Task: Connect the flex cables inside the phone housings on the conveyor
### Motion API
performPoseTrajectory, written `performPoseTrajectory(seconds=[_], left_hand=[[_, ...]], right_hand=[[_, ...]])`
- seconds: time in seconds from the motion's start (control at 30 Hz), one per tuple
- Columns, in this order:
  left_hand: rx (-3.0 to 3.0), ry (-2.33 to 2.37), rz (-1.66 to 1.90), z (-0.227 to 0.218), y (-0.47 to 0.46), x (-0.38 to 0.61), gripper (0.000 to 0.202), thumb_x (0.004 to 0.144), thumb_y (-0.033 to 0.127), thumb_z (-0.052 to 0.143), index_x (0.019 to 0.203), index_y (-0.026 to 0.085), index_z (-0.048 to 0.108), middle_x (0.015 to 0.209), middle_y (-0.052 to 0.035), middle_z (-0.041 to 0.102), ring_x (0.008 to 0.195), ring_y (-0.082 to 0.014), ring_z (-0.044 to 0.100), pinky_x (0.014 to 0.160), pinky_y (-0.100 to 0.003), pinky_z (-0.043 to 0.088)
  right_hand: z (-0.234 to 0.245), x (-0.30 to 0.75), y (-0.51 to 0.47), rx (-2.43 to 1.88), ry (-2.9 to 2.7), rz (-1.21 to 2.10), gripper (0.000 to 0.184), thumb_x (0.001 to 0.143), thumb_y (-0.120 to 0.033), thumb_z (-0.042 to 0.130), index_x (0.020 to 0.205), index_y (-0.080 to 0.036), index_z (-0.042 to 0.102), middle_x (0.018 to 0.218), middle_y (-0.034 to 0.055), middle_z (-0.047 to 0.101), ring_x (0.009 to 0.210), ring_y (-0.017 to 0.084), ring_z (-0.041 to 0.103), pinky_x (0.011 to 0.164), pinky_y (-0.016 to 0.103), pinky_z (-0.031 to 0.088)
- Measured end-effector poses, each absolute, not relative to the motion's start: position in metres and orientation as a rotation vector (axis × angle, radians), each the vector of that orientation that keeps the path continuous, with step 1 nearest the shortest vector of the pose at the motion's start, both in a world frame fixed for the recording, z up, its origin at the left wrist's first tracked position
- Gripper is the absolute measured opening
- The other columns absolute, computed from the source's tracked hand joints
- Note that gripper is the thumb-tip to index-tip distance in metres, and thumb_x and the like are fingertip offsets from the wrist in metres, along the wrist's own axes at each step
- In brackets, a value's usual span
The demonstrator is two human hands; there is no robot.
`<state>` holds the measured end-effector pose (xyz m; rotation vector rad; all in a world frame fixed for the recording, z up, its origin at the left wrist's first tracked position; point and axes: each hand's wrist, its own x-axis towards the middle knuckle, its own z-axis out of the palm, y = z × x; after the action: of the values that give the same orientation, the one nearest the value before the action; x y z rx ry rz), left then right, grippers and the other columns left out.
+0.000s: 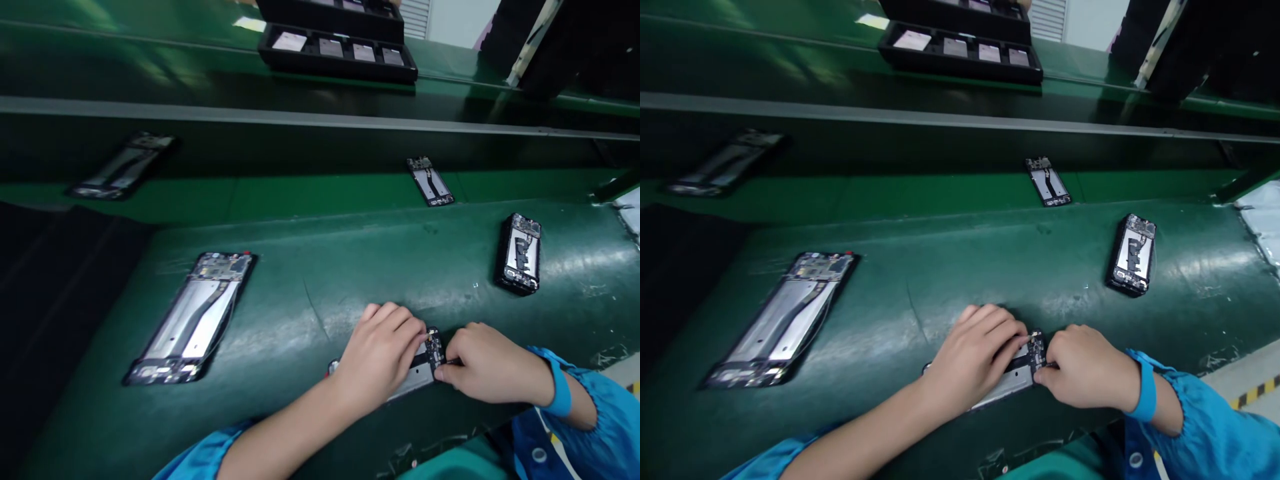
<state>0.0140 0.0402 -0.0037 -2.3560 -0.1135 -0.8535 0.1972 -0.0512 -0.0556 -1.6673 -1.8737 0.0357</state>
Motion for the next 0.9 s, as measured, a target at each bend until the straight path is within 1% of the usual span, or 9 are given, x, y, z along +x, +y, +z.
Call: performPoseTrajectory(seconds=[0.17, 0.33, 0.47, 0.53, 0.6, 0.63, 0.7, 0.77, 0.9], left_hand=[[-2.345, -0.094, -0.839, 0.002, 0.036, 0.019, 0.015, 0.098, 0.029, 0.053, 0.093, 0.021, 0.065, 0.087, 0.0013, 0.059, 0.087, -0.0109, 0.041, 0.078, -0.028, 0.020], [-2.316, -0.106, -0.763, 0.000, 0.031, 0.015, 0.022, 0.099, 0.025, 0.049, 0.082, 0.016, 0.061, 0.080, -0.0008, 0.054, 0.084, -0.0120, 0.038, 0.077, -0.029, 0.019], [-2.351, -0.144, -0.781, -0.004, 0.032, 0.014, 0.019, 0.098, 0.025, 0.051, 0.085, 0.017, 0.062, 0.082, -0.0004, 0.055, 0.084, -0.0118, 0.037, 0.077, -0.028, 0.019], [-2.354, -0.143, -0.801, -0.006, 0.034, 0.014, 0.019, 0.099, 0.026, 0.050, 0.087, 0.018, 0.063, 0.083, -0.0005, 0.056, 0.085, -0.0117, 0.038, 0.077, -0.028, 0.019], [-2.350, -0.137, -0.811, -0.008, 0.035, 0.015, 0.022, 0.099, 0.026, 0.049, 0.087, 0.017, 0.064, 0.082, -0.0013, 0.057, 0.084, -0.0115, 0.038, 0.078, -0.029, 0.019], [-2.350, -0.134, -0.812, -0.008, 0.035, 0.015, 0.022, 0.100, 0.026, 0.048, 0.087, 0.017, 0.064, 0.082, -0.0018, 0.057, 0.084, -0.0114, 0.038, 0.078, -0.029, 0.020], [-2.349, -0.129, -0.816, -0.009, 0.035, 0.015, 0.023, 0.100, 0.027, 0.048, 0.087, 0.017, 0.065, 0.082, -0.0025, 0.057, 0.084, -0.0114, 0.039, 0.078, -0.029, 0.020], [-2.351, -0.123, -0.814, -0.009, 0.035, 0.014, 0.023, 0.100, 0.027, 0.048, 0.086, 0.017, 0.065, 0.081, -0.0025, 0.057, 0.084, -0.0113, 0.039, 0.077, -0.029, 0.020], [-2.379, -0.108, -0.805, -0.009, 0.034, 0.014, 0.024, 0.099, 0.027, 0.048, 0.084, 0.017, 0.064, 0.079, -0.0026, 0.056, 0.084, -0.0113, 0.039, 0.077, -0.030, 0.020]], right_hand=[[-0.056, 0.198, -0.051, -1.642, -1.858, 0.061, 0.036, 0.090, -0.033, 0.063, 0.064, -0.008, 0.066, 0.052, -0.0002, 0.035, 0.050, -0.005, 0.006, 0.054, 0.018, 0.004], [-0.060, 0.198, -0.048, -1.616, -1.838, 0.031, 0.036, 0.088, -0.033, 0.064, 0.063, -0.008, 0.065, 0.051, -0.0004, 0.035, 0.050, -0.004, 0.005, 0.053, 0.018, 0.003], [-0.058, 0.201, -0.050, -1.595, -1.839, 0.026, 0.036, 0.086, -0.031, 0.065, 0.061, -0.006, 0.064, 0.050, -0.0010, 0.039, 0.048, -0.005, 0.006, 0.051, 0.017, 0.003], [-0.055, 0.205, -0.050, -1.578, -1.853, 0.166, 0.036, 0.088, -0.033, 0.061, 0.064, -0.006, 0.066, 0.051, -0.0010, 0.044, 0.045, -0.007, 0.019, 0.049, 0.012, 0.009], [-0.051, 0.210, -0.048, -1.540, -1.843, 0.421, 0.039, 0.092, -0.038, 0.053, 0.074, -0.008, 0.071, 0.054, -0.0007, 0.049, 0.044, -0.005, 0.036, 0.047, 0.007, 0.021], [-0.049, 0.212, -0.047, -1.521, -1.818, 0.551, 0.042, 0.094, -0.040, 0.050, 0.082, -0.008, 0.073, 0.056, -0.0007, 0.052, 0.044, -0.003, 0.041, 0.046, 0.006, 0.026], [-0.046, 0.216, -0.042, -1.481, -1.758, 0.739, 0.045, 0.096, -0.043, 0.046, 0.092, -0.007, 0.072, 0.060, -0.0007, 0.055, 0.041, 0.000, 0.044, 0.042, 0.008, 0.030], [-0.045, 0.218, -0.036, -1.437, -1.723, 0.843, 0.044, 0.097, -0.042, 0.045, 0.092, -0.005, 0.069, 0.062, 0.0001, 0.057, 0.038, 0.001, 0.042, 0.038, 0.008, 0.030], [-0.045, 0.216, -0.031, -1.339, -1.683, 0.966, 0.039, 0.098, -0.034, 0.045, 0.088, -0.002, 0.064, 0.062, 0.0021, 0.058, 0.038, 0.001, 0.044, 0.037, 0.006, 0.032]])
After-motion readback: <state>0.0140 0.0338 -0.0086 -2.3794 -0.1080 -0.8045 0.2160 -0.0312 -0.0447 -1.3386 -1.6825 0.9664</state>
